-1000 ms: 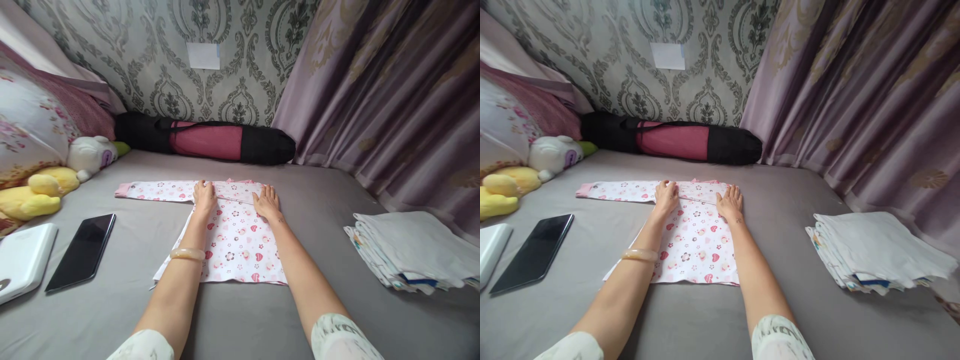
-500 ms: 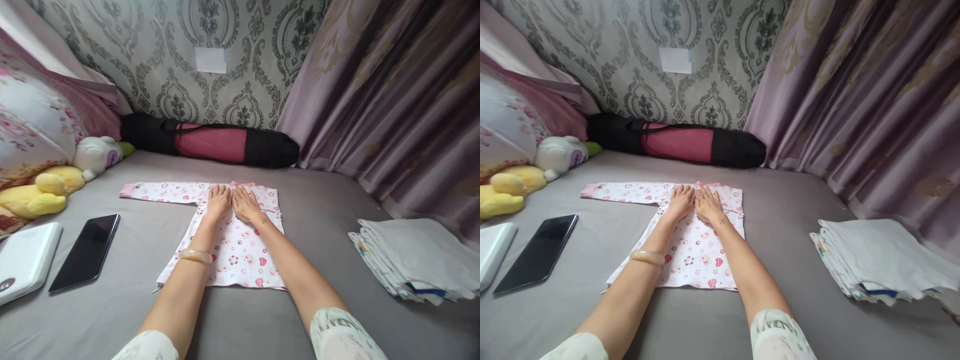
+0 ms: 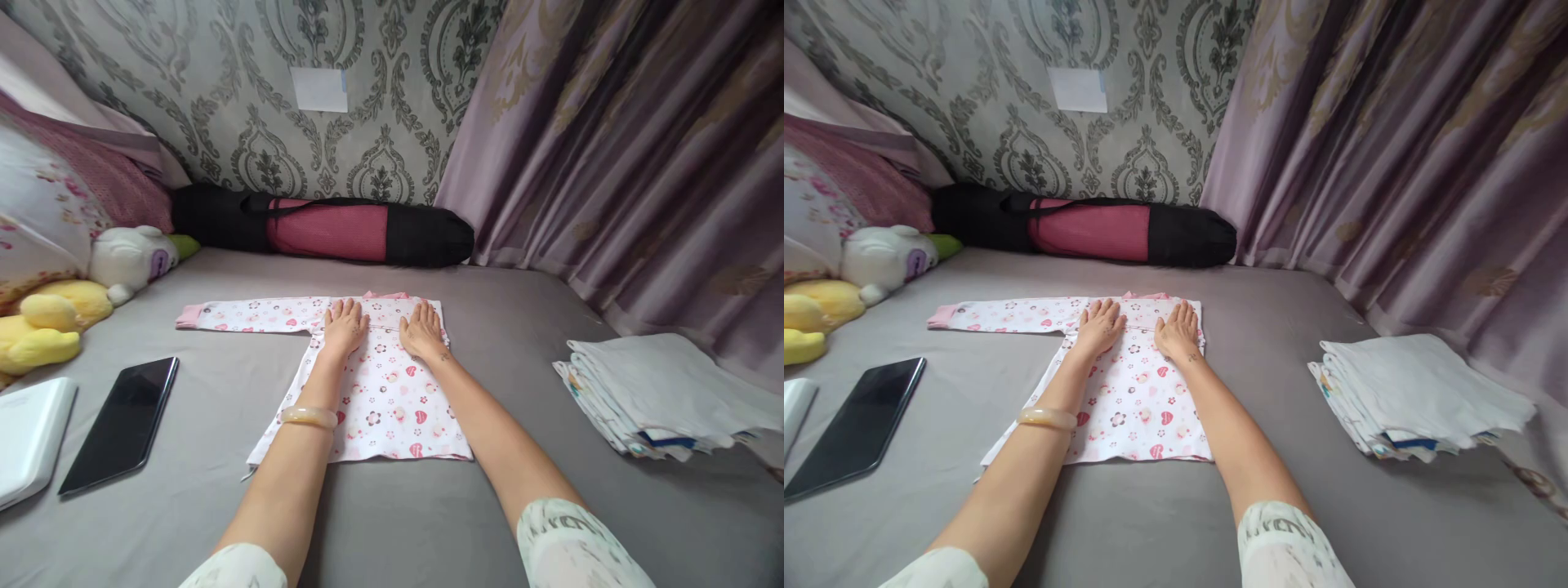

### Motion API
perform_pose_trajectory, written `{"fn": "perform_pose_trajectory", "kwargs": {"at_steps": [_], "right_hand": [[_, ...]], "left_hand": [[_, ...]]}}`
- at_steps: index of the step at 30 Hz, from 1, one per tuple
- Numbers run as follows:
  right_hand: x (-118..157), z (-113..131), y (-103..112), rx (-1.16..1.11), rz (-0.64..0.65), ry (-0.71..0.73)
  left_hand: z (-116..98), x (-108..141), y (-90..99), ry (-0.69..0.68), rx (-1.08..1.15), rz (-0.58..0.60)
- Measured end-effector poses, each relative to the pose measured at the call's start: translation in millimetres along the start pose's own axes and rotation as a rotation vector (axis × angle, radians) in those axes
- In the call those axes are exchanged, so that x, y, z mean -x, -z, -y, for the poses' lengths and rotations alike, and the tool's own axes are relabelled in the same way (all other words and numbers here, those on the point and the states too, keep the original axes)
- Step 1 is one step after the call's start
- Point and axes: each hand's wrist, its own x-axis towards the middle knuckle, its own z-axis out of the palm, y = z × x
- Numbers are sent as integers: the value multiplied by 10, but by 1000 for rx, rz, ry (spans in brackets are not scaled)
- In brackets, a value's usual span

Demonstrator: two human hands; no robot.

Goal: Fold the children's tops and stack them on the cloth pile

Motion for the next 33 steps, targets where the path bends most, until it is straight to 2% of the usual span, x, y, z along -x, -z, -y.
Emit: {"fn": "perform_pose_trajectory", "kwargs": {"at_steps": [9, 13, 17, 19, 22, 28, 33], "right_hand": [[-37, -253, 90, 34, 3, -13], [-24, -286, 67, 51, -28, 3], [-55, -275, 134, 57, 22, -4], [-95, -268, 191, 63, 37, 8], [-160, -263, 230, 63, -18, 53], [-237, -293, 88, 34, -23, 44], [-281, -296, 99, 31, 42, 23]], "left_hand": [[18, -17, -13, 36, 20, -45], [20, -15, -29, 51, -5, -21], [-8, -15, -4, 46, 6, 10], [-18, -25, 57, 59, 59, 10], [10, -23, 239, 82, 180, -39], [252, 109, 655, 144, 474, -73], [435, 169, 771, 246, 635, -119]]}}
